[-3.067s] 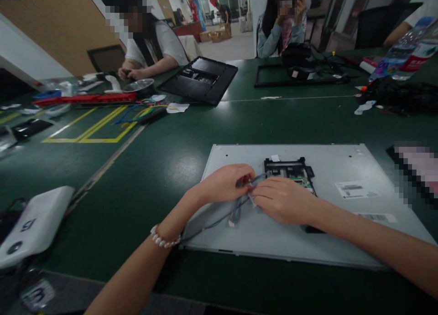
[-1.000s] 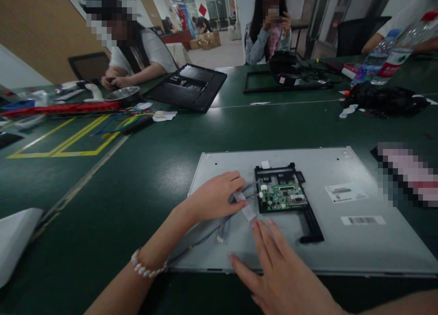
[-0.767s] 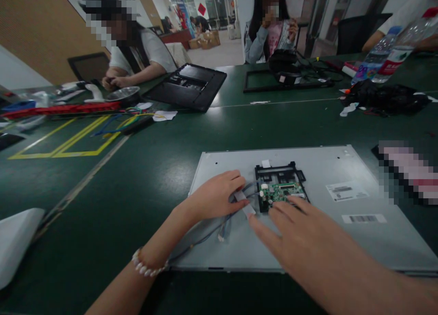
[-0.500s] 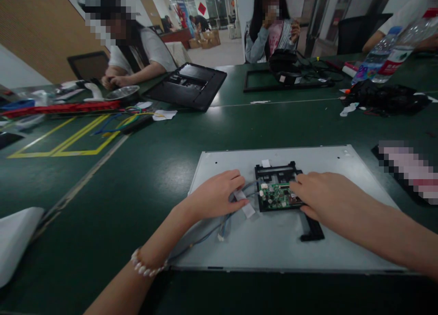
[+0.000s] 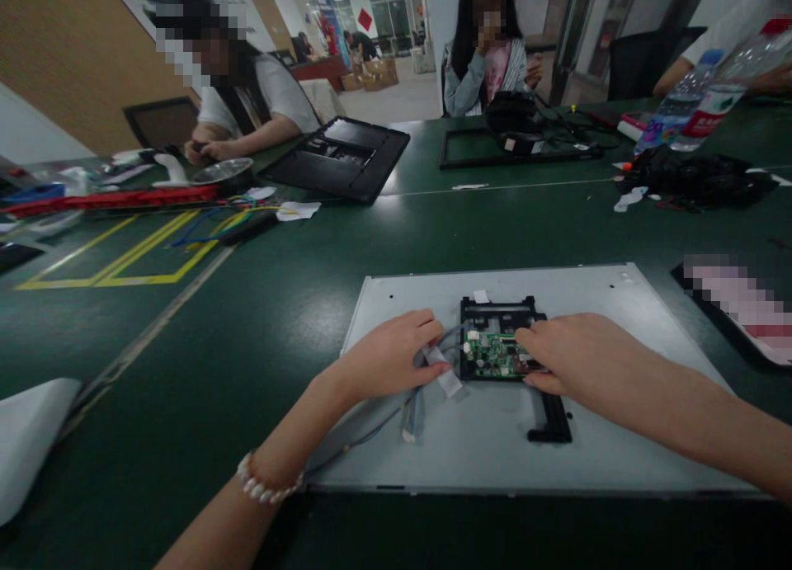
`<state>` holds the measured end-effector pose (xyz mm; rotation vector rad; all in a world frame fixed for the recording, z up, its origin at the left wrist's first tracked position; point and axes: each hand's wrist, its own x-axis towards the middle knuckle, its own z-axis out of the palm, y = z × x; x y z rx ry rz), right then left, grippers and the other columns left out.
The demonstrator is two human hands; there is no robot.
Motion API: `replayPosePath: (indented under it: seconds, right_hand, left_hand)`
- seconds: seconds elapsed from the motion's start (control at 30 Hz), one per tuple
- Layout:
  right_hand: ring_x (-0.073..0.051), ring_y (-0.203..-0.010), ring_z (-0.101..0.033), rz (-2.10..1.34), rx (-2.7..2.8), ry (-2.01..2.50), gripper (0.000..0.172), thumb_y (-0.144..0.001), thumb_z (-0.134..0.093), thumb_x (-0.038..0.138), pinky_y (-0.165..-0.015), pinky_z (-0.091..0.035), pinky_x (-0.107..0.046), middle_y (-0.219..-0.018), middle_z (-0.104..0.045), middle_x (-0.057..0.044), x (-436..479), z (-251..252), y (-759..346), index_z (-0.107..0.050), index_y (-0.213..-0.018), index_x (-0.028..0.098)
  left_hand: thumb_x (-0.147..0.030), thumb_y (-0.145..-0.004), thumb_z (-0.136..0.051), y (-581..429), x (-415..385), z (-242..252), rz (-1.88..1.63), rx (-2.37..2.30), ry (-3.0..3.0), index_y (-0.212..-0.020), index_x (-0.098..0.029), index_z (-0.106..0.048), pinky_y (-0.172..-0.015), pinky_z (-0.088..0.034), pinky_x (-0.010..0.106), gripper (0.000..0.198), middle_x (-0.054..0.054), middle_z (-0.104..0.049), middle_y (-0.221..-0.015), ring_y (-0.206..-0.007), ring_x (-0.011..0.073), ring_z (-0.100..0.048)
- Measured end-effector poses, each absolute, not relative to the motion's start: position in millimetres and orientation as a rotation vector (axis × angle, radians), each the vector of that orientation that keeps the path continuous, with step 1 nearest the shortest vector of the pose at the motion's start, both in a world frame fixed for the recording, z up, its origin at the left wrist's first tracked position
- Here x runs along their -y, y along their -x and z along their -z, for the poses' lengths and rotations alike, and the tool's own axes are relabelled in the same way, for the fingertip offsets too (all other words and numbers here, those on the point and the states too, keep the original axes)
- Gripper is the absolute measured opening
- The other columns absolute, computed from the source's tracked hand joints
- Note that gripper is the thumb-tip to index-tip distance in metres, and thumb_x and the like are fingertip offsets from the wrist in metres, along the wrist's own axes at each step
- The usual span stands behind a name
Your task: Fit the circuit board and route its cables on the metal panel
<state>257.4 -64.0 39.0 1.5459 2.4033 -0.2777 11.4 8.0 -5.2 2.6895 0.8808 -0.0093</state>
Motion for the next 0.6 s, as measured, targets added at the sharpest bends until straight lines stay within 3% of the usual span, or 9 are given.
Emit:
replayPosePath:
  seconds: [0.23, 0.47, 0.6]
  right_hand:
    - [-0.029, -0.078, -0.071, 0.315, -2.386, -1.527, 0.021, -0.087, -0.06, 0.016, -0.063, -0.054, -0.038, -0.093, -0.074, -0.009, 70.7, -33.4, -265.6, -0.063, -0.108, 0.018]
    - [-0.029, -0.077, -0.071, 0.322, -2.495, -1.575, 0.024, -0.089, -0.058, 0.026, -0.064, -0.055, -0.042, -0.093, -0.074, -0.009, 78.6, -17.3, -285.2, -0.063, -0.111, 0.019]
    - [-0.029, -0.089, -0.07, 0.323, -2.616, -1.771, 0.037, -0.095, -0.044, 0.041, -0.075, -0.056, -0.046, -0.106, -0.073, -0.009, 78.2, -14.2, -310.3, -0.059, -0.124, 0.023]
  left_hand:
    - [-0.043, -0.089, -0.053, -11.1, -7.1, 3.8, 0.031, -0.87, -2.715, -0.091, -0.018, -0.057, -0.074, -0.042, 0.032, 0.026, 0.006, -0.056, -0.095, -0.085, 0.0193, -0.054]
    - [-0.044, -0.089, -0.052, -10.8, -6.4, 3.3, 0.044, -0.874, -2.739, -0.09, -0.017, -0.057, -0.074, -0.042, 0.032, 0.027, 0.007, -0.056, -0.095, -0.084, 0.0196, -0.054]
    - [-0.043, -0.09, -0.052, -10.9, -5.7, 2.7, 0.043, -0.873, -2.742, -0.09, -0.017, -0.057, -0.075, -0.042, 0.032, 0.026, 0.007, -0.056, -0.095, -0.085, 0.0197, -0.055]
